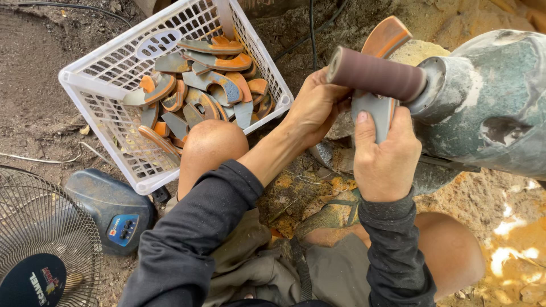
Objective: The person sits on the ground and uses a rotating grinding tool to smooth the edges of small curved objects. They pick up each object from a white basket, press it against the spinning abrasive, and then place it back into the basket.
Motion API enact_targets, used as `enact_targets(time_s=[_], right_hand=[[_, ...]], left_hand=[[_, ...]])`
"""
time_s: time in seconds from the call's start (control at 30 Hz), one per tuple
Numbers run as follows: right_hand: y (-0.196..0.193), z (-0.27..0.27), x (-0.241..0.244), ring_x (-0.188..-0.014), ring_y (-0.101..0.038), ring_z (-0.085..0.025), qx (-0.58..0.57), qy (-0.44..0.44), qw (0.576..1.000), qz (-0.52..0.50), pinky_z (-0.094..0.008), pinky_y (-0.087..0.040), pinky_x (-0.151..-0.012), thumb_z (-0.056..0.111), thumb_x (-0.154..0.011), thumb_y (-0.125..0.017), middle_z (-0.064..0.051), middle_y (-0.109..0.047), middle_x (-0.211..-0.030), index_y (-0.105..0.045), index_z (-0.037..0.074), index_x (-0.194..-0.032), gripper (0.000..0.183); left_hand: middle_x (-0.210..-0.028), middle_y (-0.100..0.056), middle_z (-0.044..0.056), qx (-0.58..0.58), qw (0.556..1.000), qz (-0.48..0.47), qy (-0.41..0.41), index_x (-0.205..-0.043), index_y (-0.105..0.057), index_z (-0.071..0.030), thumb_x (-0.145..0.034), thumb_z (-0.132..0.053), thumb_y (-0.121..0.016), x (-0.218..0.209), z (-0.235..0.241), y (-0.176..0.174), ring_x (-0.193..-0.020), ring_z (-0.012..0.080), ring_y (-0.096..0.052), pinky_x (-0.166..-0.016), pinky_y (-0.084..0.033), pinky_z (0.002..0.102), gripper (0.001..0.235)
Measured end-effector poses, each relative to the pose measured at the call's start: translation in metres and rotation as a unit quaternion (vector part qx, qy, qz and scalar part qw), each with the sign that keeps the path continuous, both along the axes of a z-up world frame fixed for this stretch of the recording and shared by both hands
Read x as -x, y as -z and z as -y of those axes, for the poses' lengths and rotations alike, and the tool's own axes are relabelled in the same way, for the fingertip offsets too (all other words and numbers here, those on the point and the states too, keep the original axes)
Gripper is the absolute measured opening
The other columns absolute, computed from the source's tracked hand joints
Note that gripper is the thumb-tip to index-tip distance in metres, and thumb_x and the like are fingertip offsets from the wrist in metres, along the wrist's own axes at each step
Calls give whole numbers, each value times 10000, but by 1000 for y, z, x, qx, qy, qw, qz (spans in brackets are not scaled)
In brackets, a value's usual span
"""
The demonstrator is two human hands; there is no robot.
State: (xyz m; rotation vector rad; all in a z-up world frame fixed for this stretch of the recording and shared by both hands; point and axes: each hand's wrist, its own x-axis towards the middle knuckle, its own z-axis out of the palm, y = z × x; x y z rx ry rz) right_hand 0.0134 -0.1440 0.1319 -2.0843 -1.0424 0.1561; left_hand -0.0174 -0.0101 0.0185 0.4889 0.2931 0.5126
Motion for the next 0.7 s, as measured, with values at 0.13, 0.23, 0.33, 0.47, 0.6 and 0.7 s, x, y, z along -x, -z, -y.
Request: enact_targets(time_s=[0.13,0.23,0.33,0.47,0.6,0.7], right_hand=[[12,-7,1,-949,-758,-356,-12,7,999,29,-425,-574,-794,148,-1099,-655,-234,-711,-1053,-558,-50,-1198,242],[11,-10,5,-939,-760,-356,-23,5,999,31,-428,-574,-795,133,-1095,-659,-228,-712,-1032,-561,-48,-1191,227],[-3,-3,9,-820,-750,-329,2,15,1000,15,-415,-564,-729,121,-1056,-667,-213,-702,-922,-589,-42,-1121,192],[-24,8,10,-683,-712,-298,62,7,998,-17,-398,-530,-645,138,-1013,-674,-184,-683,-797,-617,-36,-1026,184],[-35,18,14,-704,-716,-317,76,-23,997,-11,-404,-535,-653,151,-995,-670,-183,-683,-802,-646,-18,-1069,186],[-39,25,17,-693,-689,-384,147,-26,989,2,-445,-506,-620,175,-980,-693,-215,-666,-755,-615,-7,-936,203]], left_hand=[[-924,-731,30,10,1000,3,-21,-1013,-729,-57,-1061,-30,-620,-12,-6,10,-800,105,-618,-713,-531,268,123],[-936,-714,31,-7,1000,-6,-20,-1092,-722,-39,-1085,-31,-619,-10,-9,8,-769,91,-579,-696,-494,248,103],[-985,-728,53,-50,999,14,-9,-1153,-700,-38,-1002,38,-618,3,-5,-4,-785,106,-607,-701,-517,268,187],[-1016,-713,39,-10,997,-70,28,-1181,-644,-85,-1032,-74,-544,27,9,-18,-883,114,-682,-820,-614,341,180],[-1036,-695,57,16,997,-46,57,-1183,-592,-27,-1083,-84,-533,47,21,-23,-938,146,-690,-896,-632,392,129],[-1047,-690,80,42,992,-54,102,-1233,-568,-37,-1080,-112,-533,59,24,-28,-955,175,-698,-914,-631,401,174]])
